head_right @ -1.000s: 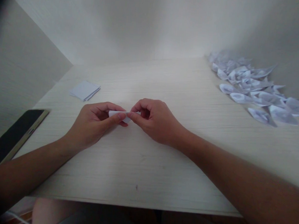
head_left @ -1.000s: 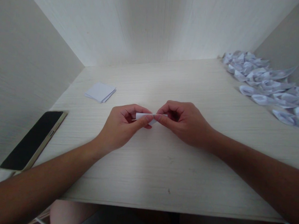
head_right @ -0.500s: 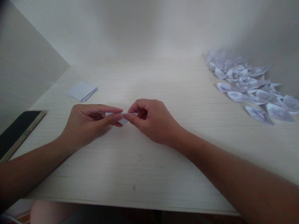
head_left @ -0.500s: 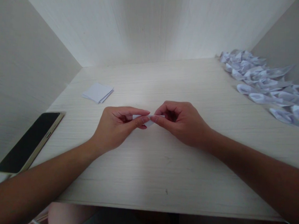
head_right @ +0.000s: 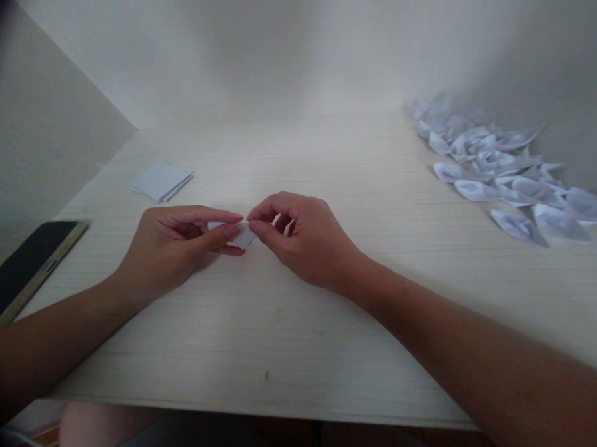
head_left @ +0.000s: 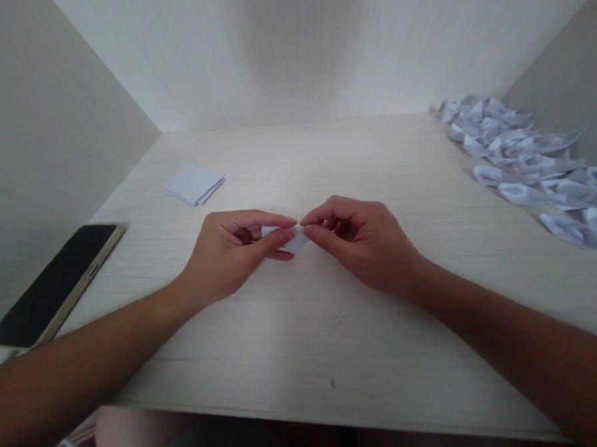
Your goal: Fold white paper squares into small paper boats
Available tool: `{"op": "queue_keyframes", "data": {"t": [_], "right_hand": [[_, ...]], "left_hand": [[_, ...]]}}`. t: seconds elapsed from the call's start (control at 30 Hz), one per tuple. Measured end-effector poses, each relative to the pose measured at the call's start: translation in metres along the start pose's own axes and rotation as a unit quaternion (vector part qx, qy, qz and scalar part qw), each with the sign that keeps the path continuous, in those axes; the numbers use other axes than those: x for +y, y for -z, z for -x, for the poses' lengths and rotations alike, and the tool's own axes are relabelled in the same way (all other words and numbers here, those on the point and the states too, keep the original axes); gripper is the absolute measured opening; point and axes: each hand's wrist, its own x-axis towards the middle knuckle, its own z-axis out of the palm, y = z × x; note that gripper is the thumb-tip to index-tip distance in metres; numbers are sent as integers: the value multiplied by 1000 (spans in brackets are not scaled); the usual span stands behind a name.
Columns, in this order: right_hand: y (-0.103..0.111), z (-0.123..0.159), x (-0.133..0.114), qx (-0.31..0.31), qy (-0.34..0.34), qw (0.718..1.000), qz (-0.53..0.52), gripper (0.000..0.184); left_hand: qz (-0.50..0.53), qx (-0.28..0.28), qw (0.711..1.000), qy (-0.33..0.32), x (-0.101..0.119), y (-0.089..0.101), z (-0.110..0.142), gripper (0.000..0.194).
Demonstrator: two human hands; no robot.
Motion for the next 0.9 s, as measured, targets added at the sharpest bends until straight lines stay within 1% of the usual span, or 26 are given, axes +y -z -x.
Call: {"op": "queue_keyframes", "data": {"t": [0.1, 0.2, 0.3, 0.43, 0.6, 0.67, 0.77, 0.9], "right_hand": [[0, 1, 1, 12, 52, 998, 32, 13], [-1, 2, 4, 21, 95, 993, 60, 14], [-1, 3, 6, 28, 117, 991, 66, 13], [-2, 4, 7, 27, 128, 989, 72, 12], [0, 4, 6, 6, 147, 986, 83, 13], [1, 4, 5, -2, 143, 986, 81, 13], [0, 3, 3, -4, 114, 992, 61, 10], [-4, 3, -1, 8, 27, 1000, 1, 8]], "left_hand": [[105, -21, 993, 40, -3, -1, -1, 16], [164, -40, 983, 75, -5, -2, -2, 15], [187, -56, 976, 97, -5, -1, -1, 16], [193, -67, 974, 100, -4, -1, -1, 15], [202, -78, 969, 115, -2, -2, -2, 14], [210, -84, 967, 120, -3, -1, -2, 14], [204, -90, 968, 112, -3, -1, -2, 14], [149, -84, 982, 81, 4, -2, 0, 11]]}}
